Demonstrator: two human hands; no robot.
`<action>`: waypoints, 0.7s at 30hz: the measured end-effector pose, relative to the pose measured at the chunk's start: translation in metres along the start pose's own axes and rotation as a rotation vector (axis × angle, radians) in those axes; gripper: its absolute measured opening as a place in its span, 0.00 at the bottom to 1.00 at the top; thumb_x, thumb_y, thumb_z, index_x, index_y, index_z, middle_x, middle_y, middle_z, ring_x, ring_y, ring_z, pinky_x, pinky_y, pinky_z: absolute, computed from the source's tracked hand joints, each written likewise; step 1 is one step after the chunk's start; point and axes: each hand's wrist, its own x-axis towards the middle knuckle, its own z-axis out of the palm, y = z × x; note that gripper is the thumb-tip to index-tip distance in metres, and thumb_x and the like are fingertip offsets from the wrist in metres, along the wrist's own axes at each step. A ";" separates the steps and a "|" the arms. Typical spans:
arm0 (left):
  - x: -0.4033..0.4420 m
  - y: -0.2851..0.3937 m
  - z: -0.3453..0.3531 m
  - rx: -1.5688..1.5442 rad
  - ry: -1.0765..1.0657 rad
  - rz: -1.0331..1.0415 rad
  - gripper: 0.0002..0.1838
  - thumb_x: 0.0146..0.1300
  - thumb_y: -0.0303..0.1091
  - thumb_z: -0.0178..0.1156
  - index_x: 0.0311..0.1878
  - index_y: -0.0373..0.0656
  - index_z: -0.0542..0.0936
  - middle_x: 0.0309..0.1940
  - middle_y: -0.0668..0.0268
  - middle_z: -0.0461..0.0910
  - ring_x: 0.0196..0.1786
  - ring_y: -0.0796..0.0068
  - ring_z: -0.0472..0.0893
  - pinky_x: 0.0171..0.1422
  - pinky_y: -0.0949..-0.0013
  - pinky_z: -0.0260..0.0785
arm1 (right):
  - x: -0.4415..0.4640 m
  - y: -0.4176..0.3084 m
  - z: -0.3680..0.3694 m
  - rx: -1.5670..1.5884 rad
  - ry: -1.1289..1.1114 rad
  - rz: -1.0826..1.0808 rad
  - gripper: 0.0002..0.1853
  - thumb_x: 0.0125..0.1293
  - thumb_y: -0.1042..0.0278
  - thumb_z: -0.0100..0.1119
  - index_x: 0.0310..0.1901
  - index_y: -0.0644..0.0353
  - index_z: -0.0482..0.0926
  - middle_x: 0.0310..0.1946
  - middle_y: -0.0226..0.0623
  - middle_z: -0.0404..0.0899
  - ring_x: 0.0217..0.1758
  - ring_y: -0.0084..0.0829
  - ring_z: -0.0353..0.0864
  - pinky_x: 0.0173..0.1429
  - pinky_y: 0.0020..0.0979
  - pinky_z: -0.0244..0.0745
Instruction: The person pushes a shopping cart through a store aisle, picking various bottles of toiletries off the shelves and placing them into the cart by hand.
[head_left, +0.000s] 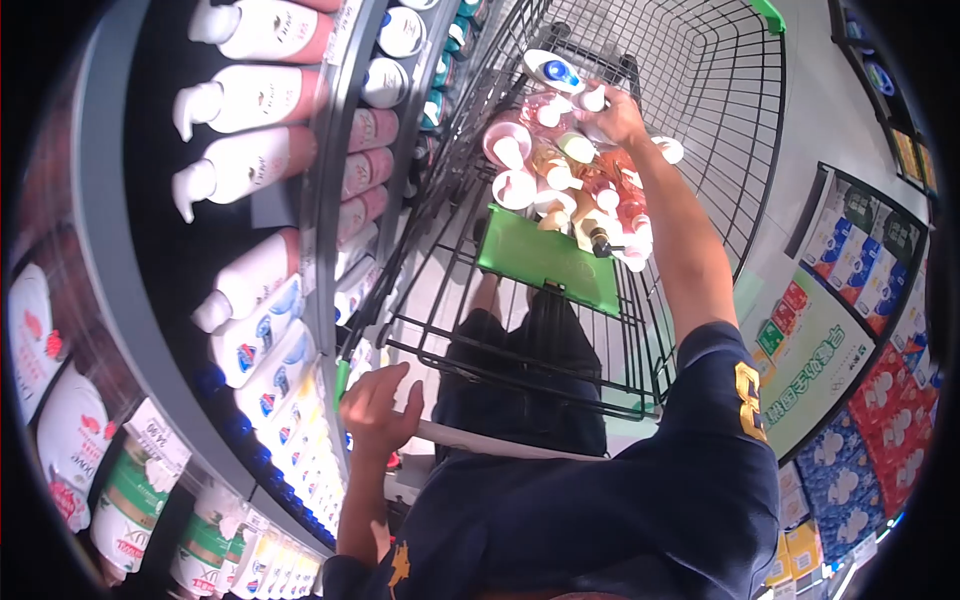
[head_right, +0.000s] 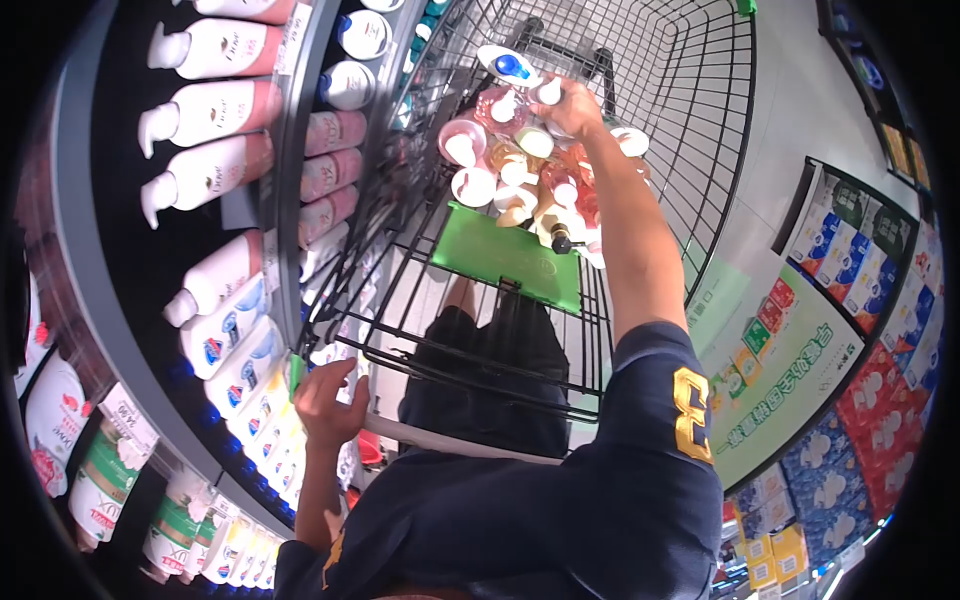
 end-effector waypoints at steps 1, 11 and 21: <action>0.001 0.001 0.000 -0.013 0.009 0.012 0.15 0.51 0.29 0.76 0.43 0.41 0.87 0.35 0.61 0.89 0.36 0.59 0.89 0.41 0.62 0.82 | 0.001 0.013 0.001 -0.062 0.002 0.062 0.39 0.57 0.55 0.81 0.71 0.55 0.78 0.64 0.47 0.83 0.67 0.44 0.83 0.72 0.39 0.75; 0.010 -0.002 -0.018 -0.014 -0.261 0.526 0.30 0.41 0.66 0.80 0.37 0.50 0.88 0.21 0.73 0.80 0.28 0.70 0.82 0.35 0.64 0.71 | -0.242 -0.062 -0.102 -0.290 0.299 -0.143 0.29 0.68 0.63 0.70 0.68 0.59 0.77 0.73 0.49 0.71 0.76 0.53 0.69 0.78 0.46 0.67; 0.058 0.042 0.016 0.242 -0.242 0.563 0.38 0.49 0.79 0.66 0.21 0.47 0.82 0.20 0.65 0.79 0.30 0.62 0.82 0.40 0.57 0.71 | -0.505 0.039 -0.084 -0.025 1.140 0.661 0.28 0.78 0.49 0.59 0.67 0.66 0.77 0.66 0.54 0.76 0.65 0.49 0.78 0.67 0.46 0.74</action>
